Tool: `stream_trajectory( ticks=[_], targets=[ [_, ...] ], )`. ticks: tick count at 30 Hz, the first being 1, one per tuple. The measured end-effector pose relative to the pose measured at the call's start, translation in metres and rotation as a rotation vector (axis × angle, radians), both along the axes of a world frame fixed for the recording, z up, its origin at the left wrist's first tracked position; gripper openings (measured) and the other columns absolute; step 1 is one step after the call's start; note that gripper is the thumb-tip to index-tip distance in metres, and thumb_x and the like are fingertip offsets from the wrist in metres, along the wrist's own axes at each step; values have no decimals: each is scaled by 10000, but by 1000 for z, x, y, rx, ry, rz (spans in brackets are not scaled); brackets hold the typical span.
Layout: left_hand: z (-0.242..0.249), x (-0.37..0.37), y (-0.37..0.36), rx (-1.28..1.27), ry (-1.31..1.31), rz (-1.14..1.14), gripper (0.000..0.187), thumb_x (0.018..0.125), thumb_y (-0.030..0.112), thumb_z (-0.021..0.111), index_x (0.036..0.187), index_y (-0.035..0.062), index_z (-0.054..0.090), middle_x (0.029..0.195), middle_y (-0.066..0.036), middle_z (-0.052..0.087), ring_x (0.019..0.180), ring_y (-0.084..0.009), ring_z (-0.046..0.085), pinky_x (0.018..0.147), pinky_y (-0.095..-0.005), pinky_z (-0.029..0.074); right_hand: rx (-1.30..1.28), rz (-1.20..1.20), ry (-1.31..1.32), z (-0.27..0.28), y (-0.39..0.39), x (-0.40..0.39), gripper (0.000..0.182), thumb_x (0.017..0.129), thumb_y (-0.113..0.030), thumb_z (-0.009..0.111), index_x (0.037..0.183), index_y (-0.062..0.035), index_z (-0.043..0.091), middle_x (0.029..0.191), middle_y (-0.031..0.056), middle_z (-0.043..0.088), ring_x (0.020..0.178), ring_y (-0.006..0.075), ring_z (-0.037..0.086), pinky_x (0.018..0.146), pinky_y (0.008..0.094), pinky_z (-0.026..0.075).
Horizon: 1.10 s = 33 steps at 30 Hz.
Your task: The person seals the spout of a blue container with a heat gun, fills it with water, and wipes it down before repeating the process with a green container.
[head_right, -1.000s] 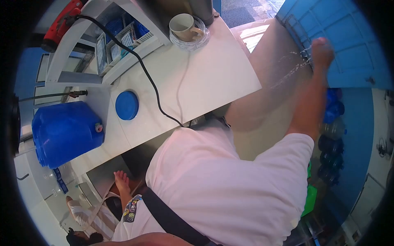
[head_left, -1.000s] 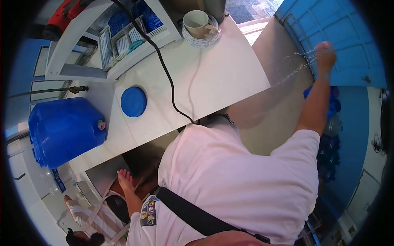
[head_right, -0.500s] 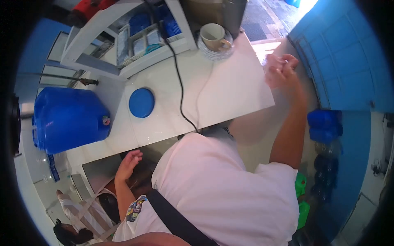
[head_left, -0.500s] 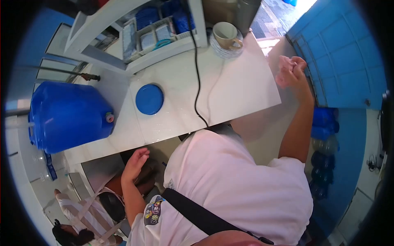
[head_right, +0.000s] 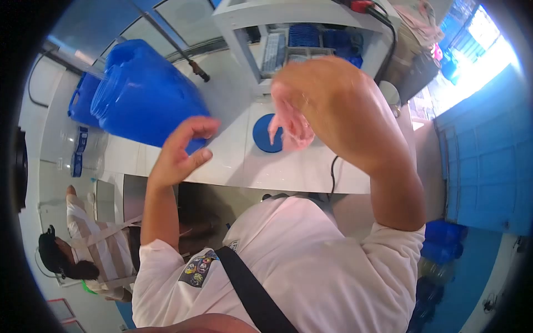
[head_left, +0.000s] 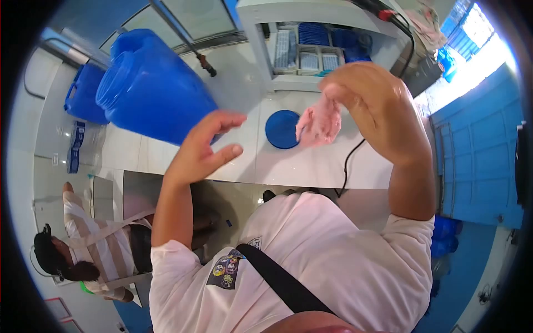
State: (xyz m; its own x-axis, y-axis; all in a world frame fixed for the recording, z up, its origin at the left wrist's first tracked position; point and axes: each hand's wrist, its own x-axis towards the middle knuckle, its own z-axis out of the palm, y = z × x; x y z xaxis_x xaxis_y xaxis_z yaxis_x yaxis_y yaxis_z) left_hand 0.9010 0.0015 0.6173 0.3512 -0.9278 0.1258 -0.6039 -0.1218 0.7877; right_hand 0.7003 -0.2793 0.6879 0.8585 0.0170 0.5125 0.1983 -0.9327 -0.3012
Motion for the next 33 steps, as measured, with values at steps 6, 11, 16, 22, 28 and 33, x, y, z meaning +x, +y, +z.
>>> stream_trajectory(
  ticks=[6,11,16,22,28,33],
  targets=[
    [70,0,-43,-294,76,-14,484,935,194,720,1329,0,517,1232,-96,606,1128,-185,595,976,-322,470,583,335,144,19,33,86,185,1048,-159,519,1143,-34,620,950,38,635,863,103,576,803,269,485],
    [75,27,-43,-242,181,61,299,996,188,654,1217,28,533,1039,-17,608,969,-88,592,843,-246,488,444,248,76,38,44,103,221,1064,-245,530,1086,-42,613,845,18,593,778,69,500,708,243,438],
    [73,14,-44,-354,255,92,194,952,160,668,1046,34,555,875,22,562,812,-56,532,689,-235,455,433,162,30,38,46,100,261,1061,-285,531,996,-37,582,774,33,505,728,104,442,671,265,415],
    [33,26,-24,165,-12,48,114,877,53,643,976,39,591,870,3,582,814,-88,560,711,-276,468,543,90,47,24,16,69,259,1065,-285,517,1024,-45,604,858,19,556,788,120,492,734,273,456],
    [-4,53,2,-36,476,-17,141,859,12,555,988,57,587,916,-10,613,847,-111,570,783,-264,453,1534,143,-5,-20,-39,56,283,1011,-239,602,1166,-8,654,1106,56,672,1008,149,630,895,325,519],
    [-30,52,22,89,882,80,177,857,45,543,1026,88,576,974,1,631,924,-113,596,857,-273,449,1621,123,351,-109,-46,56,347,1051,-262,552,1267,7,595,1191,70,655,1075,143,616,935,324,512]
  ],
)
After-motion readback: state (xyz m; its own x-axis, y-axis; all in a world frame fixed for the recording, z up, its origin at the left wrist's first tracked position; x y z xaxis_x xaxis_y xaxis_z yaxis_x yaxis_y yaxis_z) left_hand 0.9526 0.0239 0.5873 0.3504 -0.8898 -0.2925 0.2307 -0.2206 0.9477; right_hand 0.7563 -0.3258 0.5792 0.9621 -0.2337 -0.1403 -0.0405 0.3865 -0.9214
